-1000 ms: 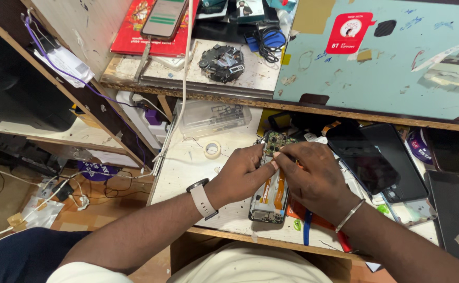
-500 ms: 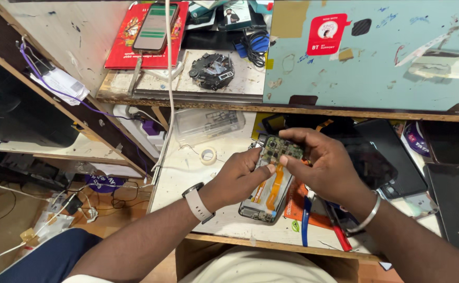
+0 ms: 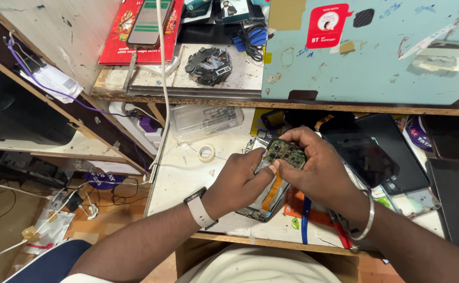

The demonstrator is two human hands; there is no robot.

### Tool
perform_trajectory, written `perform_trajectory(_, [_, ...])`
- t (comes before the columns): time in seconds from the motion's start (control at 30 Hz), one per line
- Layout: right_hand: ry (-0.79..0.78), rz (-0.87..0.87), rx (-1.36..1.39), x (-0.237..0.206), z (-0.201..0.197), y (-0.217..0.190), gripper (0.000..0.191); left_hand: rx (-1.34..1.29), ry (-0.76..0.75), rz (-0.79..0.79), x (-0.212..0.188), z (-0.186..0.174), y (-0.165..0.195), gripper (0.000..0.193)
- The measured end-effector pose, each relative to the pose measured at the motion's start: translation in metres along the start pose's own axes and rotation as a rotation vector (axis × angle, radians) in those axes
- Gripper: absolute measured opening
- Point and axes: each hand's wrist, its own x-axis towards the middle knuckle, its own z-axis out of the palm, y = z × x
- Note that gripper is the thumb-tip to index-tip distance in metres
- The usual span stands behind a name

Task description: The person replaces the battery in a disassembled mobile phone. They remove the old battery, peel protective film from a new battery, apply adhesive tape, and install the new battery into the phone chassis. They then reattach the motherboard and secure it with screws.

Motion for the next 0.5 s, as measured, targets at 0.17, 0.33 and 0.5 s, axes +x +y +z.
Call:
perform_trajectory(0.17, [-0.002, 0.024, -0.024, -0.0012, 0.0006, -0.0005, 0.036, 0.007, 0.078, 0.012, -0.0035, 0.0026, 0.0027, 0.030])
perform_trajectory(0.33, [-0.043, 0.005, 0.041, -0.0004, 0.0009, 0.0009, 0.037, 0.037, 0.117, -0.002, -0.0039, 0.0015, 0.0001, 0.029])
perform_trajectory(0.5, [-0.050, -0.033, 0.027, -0.0008, 0.0032, 0.0002, 0.037, 0.069, 0.117, -0.038, -0.0044, 0.0013, -0.0037, 0.032])
